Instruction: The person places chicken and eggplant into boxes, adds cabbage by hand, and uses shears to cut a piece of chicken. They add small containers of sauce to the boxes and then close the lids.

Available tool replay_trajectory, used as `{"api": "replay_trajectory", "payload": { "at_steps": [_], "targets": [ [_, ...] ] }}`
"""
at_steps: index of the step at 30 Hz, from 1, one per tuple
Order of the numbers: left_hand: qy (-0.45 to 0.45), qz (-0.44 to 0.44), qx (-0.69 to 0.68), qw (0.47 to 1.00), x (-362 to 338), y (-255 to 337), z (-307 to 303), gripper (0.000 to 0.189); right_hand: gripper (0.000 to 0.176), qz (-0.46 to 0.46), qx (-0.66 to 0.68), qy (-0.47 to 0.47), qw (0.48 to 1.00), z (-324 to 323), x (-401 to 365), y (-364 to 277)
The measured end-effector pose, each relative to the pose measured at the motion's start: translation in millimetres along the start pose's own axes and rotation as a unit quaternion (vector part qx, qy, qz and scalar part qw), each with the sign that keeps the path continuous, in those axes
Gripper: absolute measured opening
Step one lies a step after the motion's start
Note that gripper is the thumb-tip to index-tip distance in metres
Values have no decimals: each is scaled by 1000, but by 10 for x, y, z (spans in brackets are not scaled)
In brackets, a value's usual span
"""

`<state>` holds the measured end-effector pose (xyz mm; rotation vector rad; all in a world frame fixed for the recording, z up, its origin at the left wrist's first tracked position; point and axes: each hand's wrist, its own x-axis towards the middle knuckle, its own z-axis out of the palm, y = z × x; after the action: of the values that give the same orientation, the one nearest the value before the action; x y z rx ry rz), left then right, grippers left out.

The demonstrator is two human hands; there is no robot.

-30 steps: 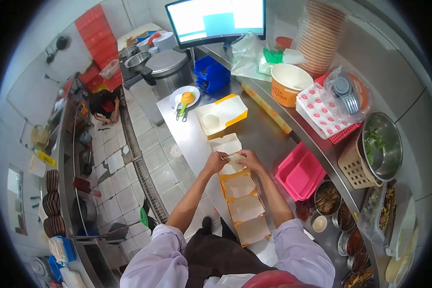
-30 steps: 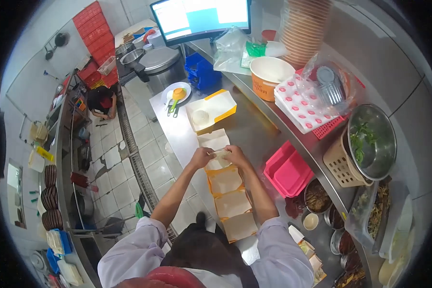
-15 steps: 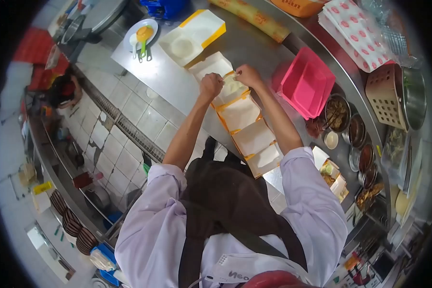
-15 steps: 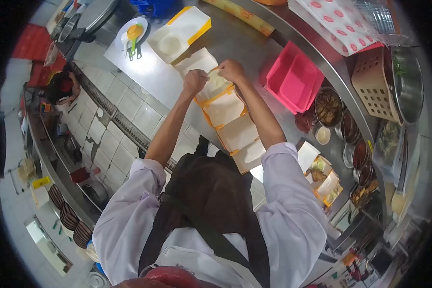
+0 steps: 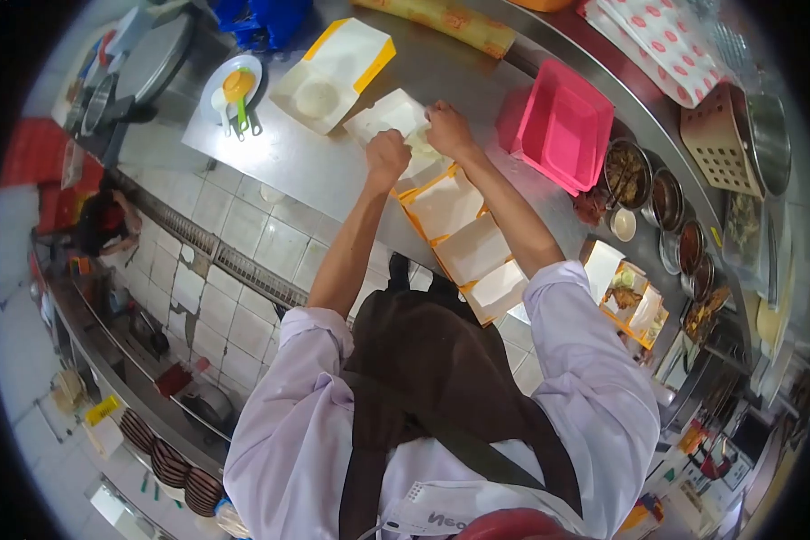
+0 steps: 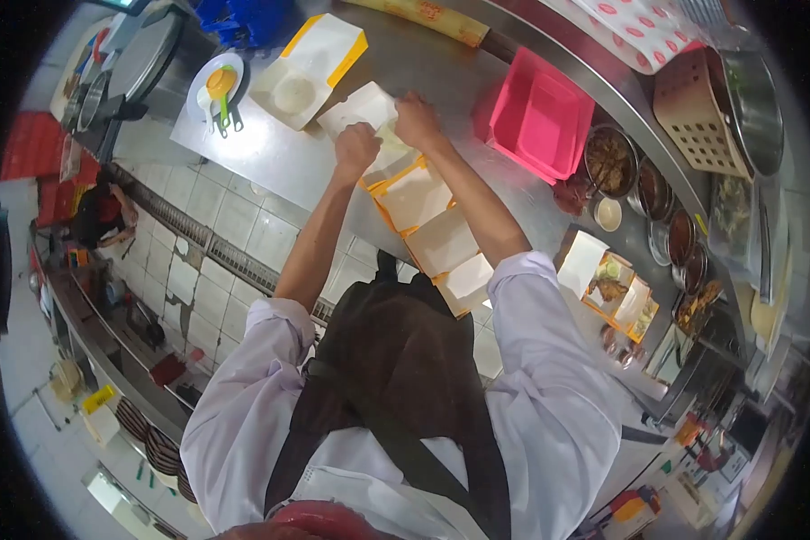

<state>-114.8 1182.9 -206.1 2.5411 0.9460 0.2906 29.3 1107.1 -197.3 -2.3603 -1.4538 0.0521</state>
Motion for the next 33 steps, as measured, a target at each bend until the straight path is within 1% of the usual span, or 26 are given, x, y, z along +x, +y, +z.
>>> {"api": "replay_trajectory", "payload": {
  "at_steps": [1, 3, 4, 5, 6, 7, 8, 9, 10, 11, 13, 14, 15, 16, 17, 19, 21, 22, 23, 24, 26, 27, 28, 30, 31, 33],
  "targets": [
    [-5, 9, -2, 1000, -30, 11, 8, 21, 17, 9, -3, 3, 1000, -117, -69, -69],
    [65, 15, -19, 998, -45, 24, -35, 19, 16, 21, 129, 115, 985, -431, -341, -195],
    [37, -7, 9, 999, -11, -247, 295, 36, 18, 46, 166, 106, 979, -489, -472, -180],
    [225, 94, 20, 970, -52, -468, 569, 39, 21, 95, 179, 155, 967, -592, -684, -185],
    [37, -1, -198, 979, -36, -127, 114, 43, 22, 45, 115, 224, 967, -941, -926, -154],
    [-35, -48, -145, 988, 84, -254, 239, 45, 20, 56, 157, 251, 953, -1381, -1227, -222],
    [50, 14, -191, 980, 139, -478, 465, 36, 25, 57, 155, 305, 938, -1755, -1498, -210],
    [95, 34, -156, 982, -55, -79, -44, 39, 20, 29, 121, 388, 913, -2191, -1741, -156],
    [51, -23, -255, 965, -16, -154, -65, 37, 17, 39, 80, 450, 889, -2559, -1971, 5],
    [82, -20, -204, 975, -141, 47, -322, 32, 14, 39, 52, 504, 861, -2933, -2243, 149],
    [155, 5, -277, 948, -285, 292, -533, 27, 10, -18, -162, 610, 775, -4073, -2698, 399],
    [179, 7, -305, 935, -321, 381, -560, 24, 9, 73, -141, 644, 748, -4480, -2960, 519],
    [187, 15, -330, 925, -342, 485, -583, 23, 9, 52, -270, 644, 714, -5003, -3180, 758],
    [196, 23, -351, 916, -362, 572, -634, 21, 9, 130, -251, 647, 708, -5387, -3365, 966],
    [212, 40, -340, 915, -368, 682, -716, 20, 8, 126, -270, 643, 706, -5796, -3538, 1370],
    [251, 56, -345, 903, -456, 1011, -877, 16, 12, 254, -384, 537, 707, -6391, -4012, 2212],
    [297, 81, -363, 880, -486, 1172, -913, 15, 29, 347, -354, 420, 760, -6793, -4407, 3133],
    [340, 98, -384, 853, -537, 1272, -904, 15, 29, 344, -352, 425, 759, -6860, -4519, 3465],
    [335, 64, -374, 863, -651, 1390, -969, 16, 37, 404, -290, 323, 805, -6902, -4604, 3774],
    [373, 70, -372, 847, -752, 1523, -984, 16, 45, 452, -224, 213, 837, -6961, -4657, 4068],
    [424, 32, -376, 823, -1028, 1896, -1032, 17, 55, 417, -287, 24, 862, -6940, -4691, 4626],
    [439, 21, -390, 809, -1093, 1898, -965, 19, 43, 399, -296, 43, 867, -6931, -4655, 4472],
    [461, 51, -385, 798, -1201, 2035, -952, 20, 43, 391, -296, 46, 870, -7120, -4662, 4516],
    [462, 50, -336, 819, -1411, 2300, -1005, 18, 28, 315, -310, 121, 889, -7235, -4757, 4633],
    [466, 50, -333, 818, -1468, 2470, -1019, 18, 28, 311, -308, 123, 891, -7360, -4825, 4678],
    [475, 86, -332, 810, -1595, 2750, -1044, 17, 21, 266, -280, 252, 887, -7556, -4952, 4708]
  ]
}}
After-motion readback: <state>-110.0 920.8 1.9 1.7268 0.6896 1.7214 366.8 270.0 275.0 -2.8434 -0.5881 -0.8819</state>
